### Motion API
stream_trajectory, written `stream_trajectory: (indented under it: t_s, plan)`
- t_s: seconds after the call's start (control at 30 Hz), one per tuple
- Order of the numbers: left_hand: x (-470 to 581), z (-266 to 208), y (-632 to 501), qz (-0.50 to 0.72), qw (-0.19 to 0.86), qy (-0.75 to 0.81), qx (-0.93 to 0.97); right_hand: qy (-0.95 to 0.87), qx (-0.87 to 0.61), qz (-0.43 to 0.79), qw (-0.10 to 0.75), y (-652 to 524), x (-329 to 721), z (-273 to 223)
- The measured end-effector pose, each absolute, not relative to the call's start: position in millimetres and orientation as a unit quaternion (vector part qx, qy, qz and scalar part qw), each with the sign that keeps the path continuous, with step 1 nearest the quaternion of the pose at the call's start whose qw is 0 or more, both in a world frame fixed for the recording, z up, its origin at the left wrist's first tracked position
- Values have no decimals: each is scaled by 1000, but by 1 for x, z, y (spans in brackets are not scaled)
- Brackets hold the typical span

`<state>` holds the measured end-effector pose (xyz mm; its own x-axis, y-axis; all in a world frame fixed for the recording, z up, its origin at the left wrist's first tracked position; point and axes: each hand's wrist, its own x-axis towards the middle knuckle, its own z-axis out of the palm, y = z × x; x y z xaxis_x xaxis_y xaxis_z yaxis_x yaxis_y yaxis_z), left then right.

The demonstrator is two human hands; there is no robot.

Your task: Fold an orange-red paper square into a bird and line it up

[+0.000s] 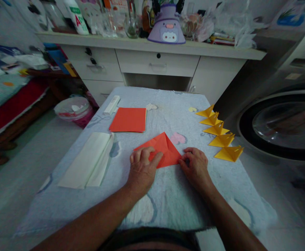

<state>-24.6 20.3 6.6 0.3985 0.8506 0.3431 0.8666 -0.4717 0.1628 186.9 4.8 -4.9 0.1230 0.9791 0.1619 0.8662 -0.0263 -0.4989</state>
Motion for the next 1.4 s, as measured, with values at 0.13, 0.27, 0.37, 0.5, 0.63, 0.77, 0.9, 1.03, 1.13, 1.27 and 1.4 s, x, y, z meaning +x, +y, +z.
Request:
stream_trajectory:
  t_s: [0.13, 0.27, 0.37, 0.5, 0.63, 0.77, 0.9, 1.03, 1.13, 1.27, 1.4]
  plan:
    - [-26, 9, 24, -122, -4, -389, -913, -651, -710, 112, 242, 5, 187, -5]
    - [-26, 10, 19, -86, -8, -366, -927, -653, -710, 107, 242, 5, 187, -5]
    - [-22, 8, 6, -78, 5, -385, -920, -655, -708, 101, 244, 5, 187, -5]
    - [-17, 6, -11, -88, 2, -418, -904, -659, -706, 100, 241, 4, 189, -6]
    - [-17, 5, -14, -93, -23, -417, -904, -661, -703, 98, 243, 4, 189, -5]
    - [-20, 0, -13, -99, -30, -416, -903, -660, -706, 97, 237, 4, 189, -4]
    - [-23, -7, -12, -116, -46, -403, -907, -660, -709, 96, 231, 4, 189, -4]
    - [-26, -9, -10, -110, -67, -400, -907, -664, -704, 94, 233, 4, 190, -5]
    - [-29, -6, -8, -102, -82, -396, -909, -665, -701, 91, 240, 4, 190, -5]
    - [-31, -2, -6, -94, -97, -389, -911, -668, -697, 91, 243, 4, 190, -6]
    - [-32, -1, -5, -92, -103, -389, -911, -666, -701, 93, 239, 4, 190, -6]
